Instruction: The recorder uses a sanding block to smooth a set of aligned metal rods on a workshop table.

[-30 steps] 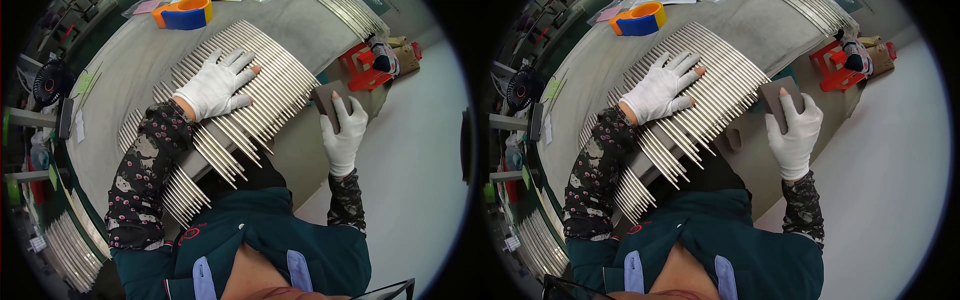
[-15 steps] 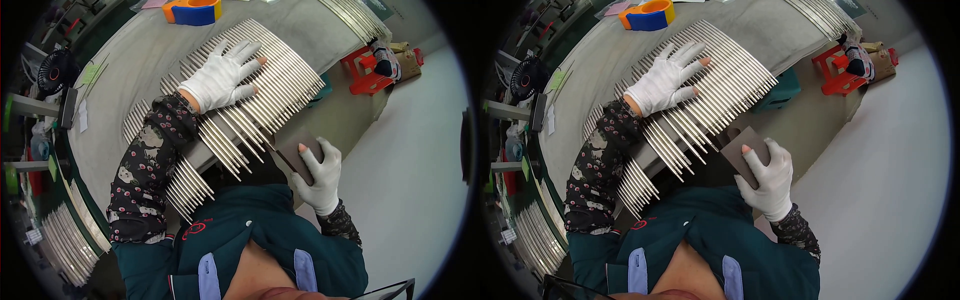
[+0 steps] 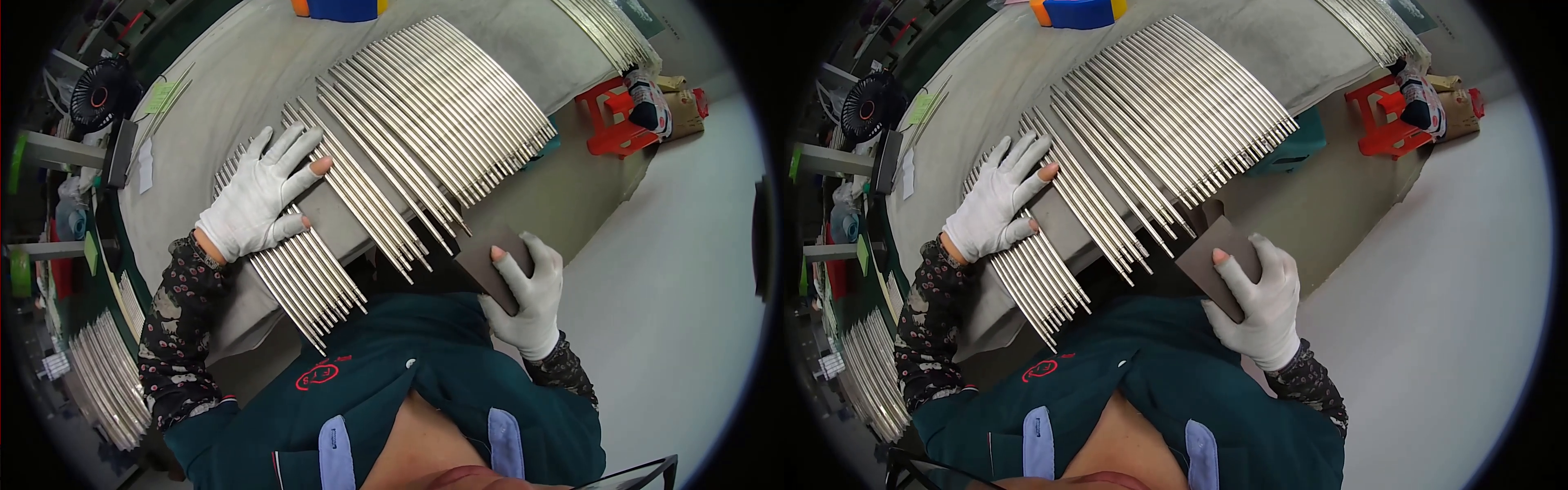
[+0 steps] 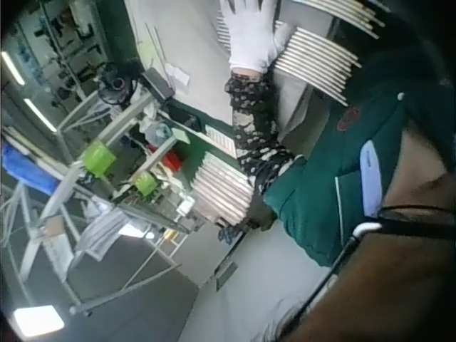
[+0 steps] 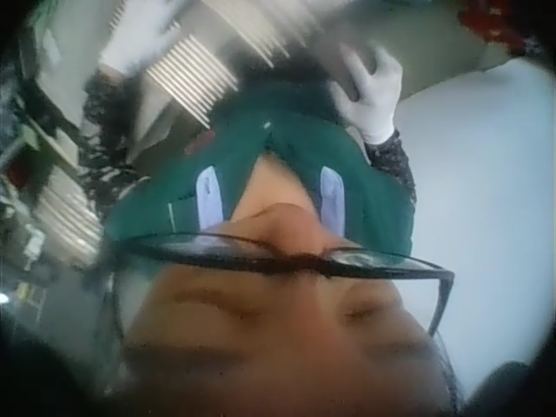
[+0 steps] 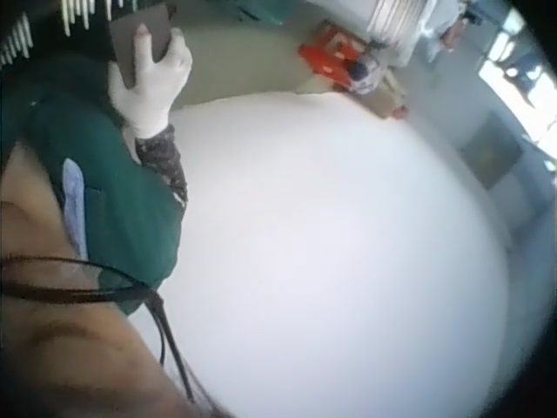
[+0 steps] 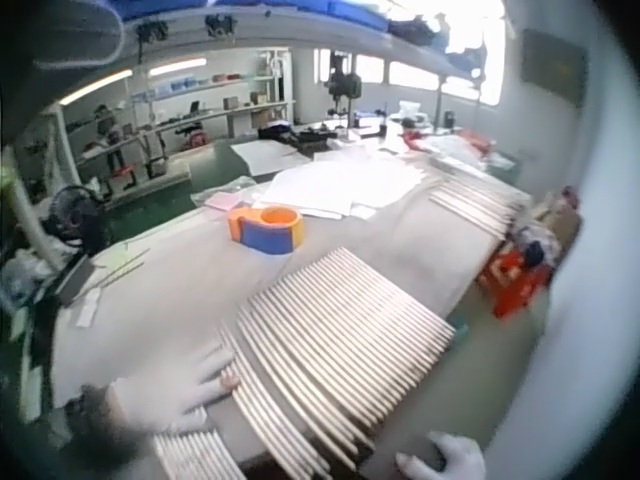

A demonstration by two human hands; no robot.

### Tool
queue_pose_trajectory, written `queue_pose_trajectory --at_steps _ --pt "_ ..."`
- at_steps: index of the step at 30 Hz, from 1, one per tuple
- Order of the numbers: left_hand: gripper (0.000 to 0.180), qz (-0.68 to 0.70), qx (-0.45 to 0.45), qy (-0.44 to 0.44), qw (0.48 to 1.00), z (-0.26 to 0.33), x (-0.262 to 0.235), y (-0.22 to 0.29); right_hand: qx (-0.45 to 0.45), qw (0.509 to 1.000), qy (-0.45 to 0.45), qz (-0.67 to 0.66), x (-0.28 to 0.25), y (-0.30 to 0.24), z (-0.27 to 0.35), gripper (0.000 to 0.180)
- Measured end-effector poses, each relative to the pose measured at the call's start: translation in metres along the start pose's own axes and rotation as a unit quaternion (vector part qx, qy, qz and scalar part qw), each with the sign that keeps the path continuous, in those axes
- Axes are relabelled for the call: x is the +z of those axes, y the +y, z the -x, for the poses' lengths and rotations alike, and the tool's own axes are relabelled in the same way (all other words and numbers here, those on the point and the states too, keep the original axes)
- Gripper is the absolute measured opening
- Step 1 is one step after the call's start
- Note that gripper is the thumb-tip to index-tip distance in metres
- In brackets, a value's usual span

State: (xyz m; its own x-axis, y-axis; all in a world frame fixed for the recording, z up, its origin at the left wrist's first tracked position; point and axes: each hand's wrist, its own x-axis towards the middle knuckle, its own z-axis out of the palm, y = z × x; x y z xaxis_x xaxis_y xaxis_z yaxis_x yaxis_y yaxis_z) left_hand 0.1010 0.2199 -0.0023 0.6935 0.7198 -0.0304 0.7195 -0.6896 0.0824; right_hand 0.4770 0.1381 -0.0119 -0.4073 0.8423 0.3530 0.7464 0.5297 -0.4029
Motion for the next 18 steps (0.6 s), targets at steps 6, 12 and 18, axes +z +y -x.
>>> queue_pose_trajectory --at_steps 6,12,18 --pt "0.068 -0.063 -0.004 0.037 0.997 -0.057 0.007 0.005 0.030 0.998 0.037 0.030 0.005 0.000 -0.012 0.063" --pt "0.069 -0.074 0.025 0.082 0.994 -0.098 0.019 -0.001 0.015 1.000 0.010 -0.007 0.002 -0.018 0.006 0.066" --pt "0.071 -0.014 0.040 0.164 0.986 -0.081 0.011 -0.001 0.014 0.999 0.039 0.002 0.013 -0.017 -0.011 0.064"
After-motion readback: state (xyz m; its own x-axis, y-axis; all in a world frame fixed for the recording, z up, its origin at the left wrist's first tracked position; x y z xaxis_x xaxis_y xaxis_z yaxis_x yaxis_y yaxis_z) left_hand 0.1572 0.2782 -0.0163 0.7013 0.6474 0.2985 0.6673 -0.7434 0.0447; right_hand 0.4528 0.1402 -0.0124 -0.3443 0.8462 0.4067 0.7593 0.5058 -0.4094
